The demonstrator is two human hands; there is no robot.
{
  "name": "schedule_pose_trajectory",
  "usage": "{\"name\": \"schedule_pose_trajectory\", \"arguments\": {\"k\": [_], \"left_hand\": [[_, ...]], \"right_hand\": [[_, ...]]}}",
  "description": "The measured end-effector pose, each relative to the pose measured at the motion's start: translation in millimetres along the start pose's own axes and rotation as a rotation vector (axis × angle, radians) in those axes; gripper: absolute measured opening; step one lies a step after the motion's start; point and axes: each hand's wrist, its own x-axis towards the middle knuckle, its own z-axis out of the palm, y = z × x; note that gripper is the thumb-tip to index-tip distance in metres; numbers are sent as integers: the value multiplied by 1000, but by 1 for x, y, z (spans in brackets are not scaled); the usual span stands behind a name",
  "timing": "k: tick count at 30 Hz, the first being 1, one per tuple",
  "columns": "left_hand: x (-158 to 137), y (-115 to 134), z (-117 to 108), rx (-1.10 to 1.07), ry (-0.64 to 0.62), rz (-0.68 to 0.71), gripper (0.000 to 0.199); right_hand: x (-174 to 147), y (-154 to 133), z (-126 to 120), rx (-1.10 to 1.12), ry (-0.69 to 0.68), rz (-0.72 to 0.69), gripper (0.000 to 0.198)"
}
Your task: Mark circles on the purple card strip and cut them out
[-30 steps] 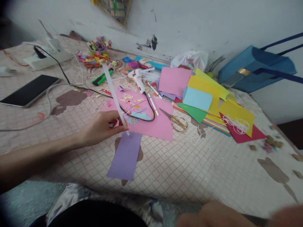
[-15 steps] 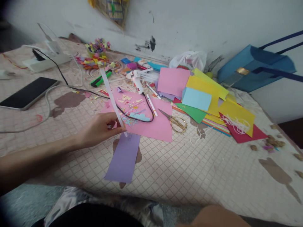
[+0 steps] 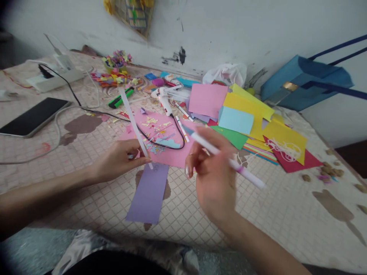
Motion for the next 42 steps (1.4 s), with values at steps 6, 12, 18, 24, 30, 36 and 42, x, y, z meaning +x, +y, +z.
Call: {"name": "schedule_pose_trajectory", "arguments": {"k": [6, 12, 18, 24, 30, 36, 42], "left_hand": [[-3, 4, 1, -7, -17, 32, 15], [-5, 9, 5, -12, -31, 46, 16], [-6, 9, 8, -6, -41, 99, 14], [-6, 6, 11, 32, -57, 143, 13], [-7, 6, 13, 31, -90, 126, 12], [-7, 8, 14, 48, -112, 114, 12], [-10, 9, 16, 81, -103, 151, 12]], "right_hand": [[-10, 38, 31, 208, -124, 379, 17], [-30, 37, 29, 36, -243, 333, 15], [-29, 43, 32, 8, -290, 337, 14], [-31, 43, 32, -38, -296, 330, 15], [-29, 42, 32, -61, -303, 317, 16], [-28, 41, 33, -73, -307, 311, 16], [-28, 42, 33, -54, -307, 337, 15]]}}
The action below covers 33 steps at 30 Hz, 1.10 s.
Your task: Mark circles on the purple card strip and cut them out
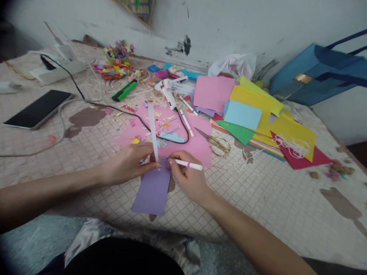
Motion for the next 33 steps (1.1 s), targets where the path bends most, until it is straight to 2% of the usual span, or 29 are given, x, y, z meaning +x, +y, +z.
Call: {"name": "schedule_pose_trajectory", "arguments": {"k": [8, 11, 19, 24, 33], "left_hand": [[0, 2, 1, 31, -28, 11, 14], [0, 2, 0, 27, -33, -3, 14], [1, 3, 1, 8, -26, -2, 14], [1, 2, 1, 3, -21, 7, 15], [1, 3, 1, -6, -19, 7, 14]], "right_hand": [[2, -1, 1, 158, -2, 167, 18], [6, -1, 0, 172, -8, 187, 16], [10, 0, -1, 197, -74, 176, 26], [16, 3, 3, 202, -65, 180, 33], [30, 10, 7, 139, -131, 74, 24]]}}
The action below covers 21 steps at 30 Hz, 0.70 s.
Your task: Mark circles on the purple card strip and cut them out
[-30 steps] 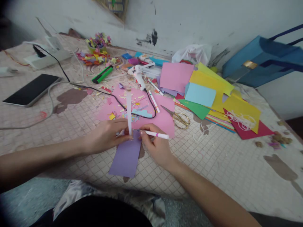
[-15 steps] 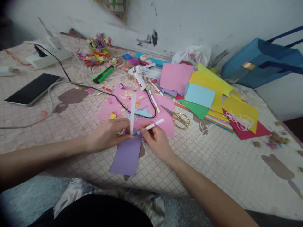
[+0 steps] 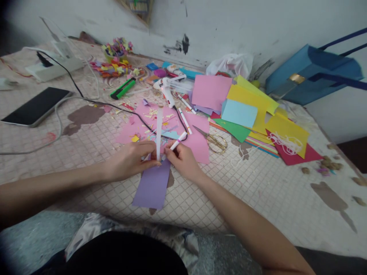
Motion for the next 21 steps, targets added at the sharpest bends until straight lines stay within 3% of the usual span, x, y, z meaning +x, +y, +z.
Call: {"name": "schedule_pose_trajectory", "arguments": {"k": [11, 21], "left_hand": [[0, -1, 0, -13, -5, 5, 13], [1, -3, 1, -23, -9, -8, 12]], "right_hand": [[6, -1, 1, 32, -41, -6, 27], [1, -2, 1, -124, -5, -49, 19]]}}
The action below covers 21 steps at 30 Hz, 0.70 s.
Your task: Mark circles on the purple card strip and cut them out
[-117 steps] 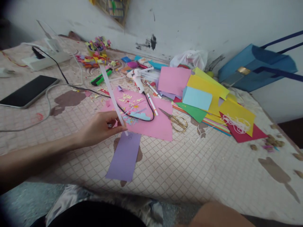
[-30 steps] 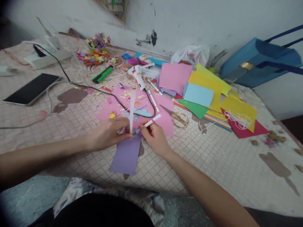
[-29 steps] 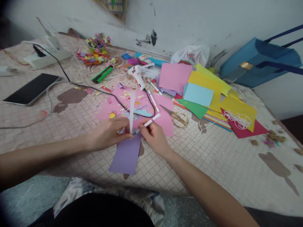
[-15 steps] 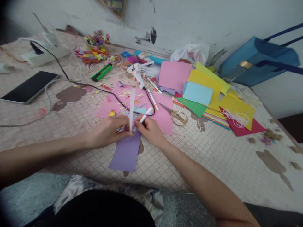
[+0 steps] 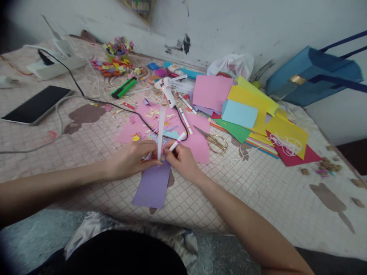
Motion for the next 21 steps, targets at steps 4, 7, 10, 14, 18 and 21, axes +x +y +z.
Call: {"name": "schedule_pose_trajectory", "arguments": {"k": [4, 7, 10, 14, 18, 21], "left_hand": [[0, 1, -1, 27, -9, -9, 13], [-1, 2, -2, 47, -8, 6, 14], [-1, 2, -2, 52, 1, 22, 16], [-1, 1, -1, 42, 10, 29, 17], [-1, 1, -1, 28, 13, 27, 16], [-1, 2, -2, 25, 10, 28, 16]], "right_hand": [[-6, -1, 1, 20, 45, 4, 15], [-10, 0, 1, 45, 65, 10, 18], [-13, 0, 0, 34, 71, -7, 19], [-17, 0, 0, -4, 72, -24, 15], [-21, 0, 1, 9, 82, -39, 16], [-25, 1, 1, 27, 80, -58, 14]]}}
